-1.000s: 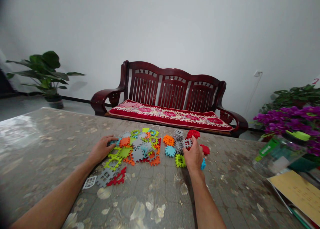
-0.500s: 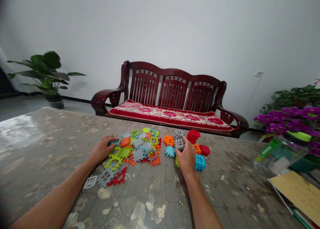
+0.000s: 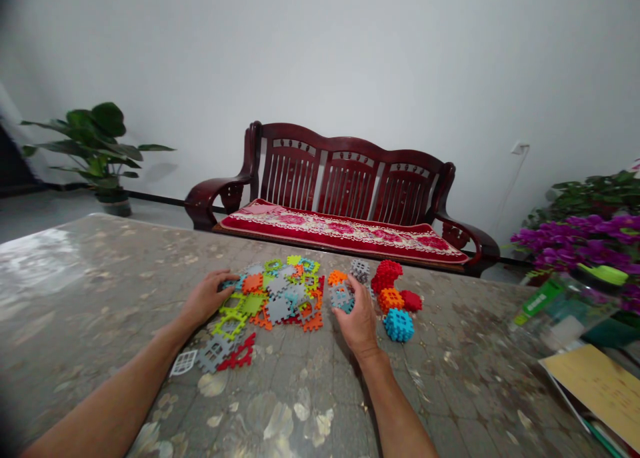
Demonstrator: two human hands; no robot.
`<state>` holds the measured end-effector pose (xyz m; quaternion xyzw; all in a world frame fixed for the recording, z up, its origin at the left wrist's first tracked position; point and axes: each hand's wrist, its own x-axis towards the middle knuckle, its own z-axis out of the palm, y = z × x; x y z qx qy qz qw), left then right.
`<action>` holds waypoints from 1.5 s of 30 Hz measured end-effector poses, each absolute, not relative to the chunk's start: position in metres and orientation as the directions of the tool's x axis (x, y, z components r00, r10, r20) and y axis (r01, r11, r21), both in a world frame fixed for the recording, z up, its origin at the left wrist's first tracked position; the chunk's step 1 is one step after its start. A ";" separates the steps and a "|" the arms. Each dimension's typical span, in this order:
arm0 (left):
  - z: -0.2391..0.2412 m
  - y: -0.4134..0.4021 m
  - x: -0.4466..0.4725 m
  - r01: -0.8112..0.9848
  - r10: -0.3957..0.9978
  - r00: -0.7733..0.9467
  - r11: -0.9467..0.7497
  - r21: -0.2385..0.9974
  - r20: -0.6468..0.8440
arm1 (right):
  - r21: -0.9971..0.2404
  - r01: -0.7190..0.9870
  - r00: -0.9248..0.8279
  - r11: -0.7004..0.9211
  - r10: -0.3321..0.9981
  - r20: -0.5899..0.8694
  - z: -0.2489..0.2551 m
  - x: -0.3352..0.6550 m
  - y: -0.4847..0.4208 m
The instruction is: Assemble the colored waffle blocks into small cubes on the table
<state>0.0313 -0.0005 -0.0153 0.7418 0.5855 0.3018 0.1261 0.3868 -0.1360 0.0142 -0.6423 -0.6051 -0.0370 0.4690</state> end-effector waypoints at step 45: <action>-0.017 0.001 0.031 0.802 0.949 0.128 -0.270 0.533 0.289 | -0.506 0.842 0.486 -0.188 0.671 0.560 0.043 0.402 -0.085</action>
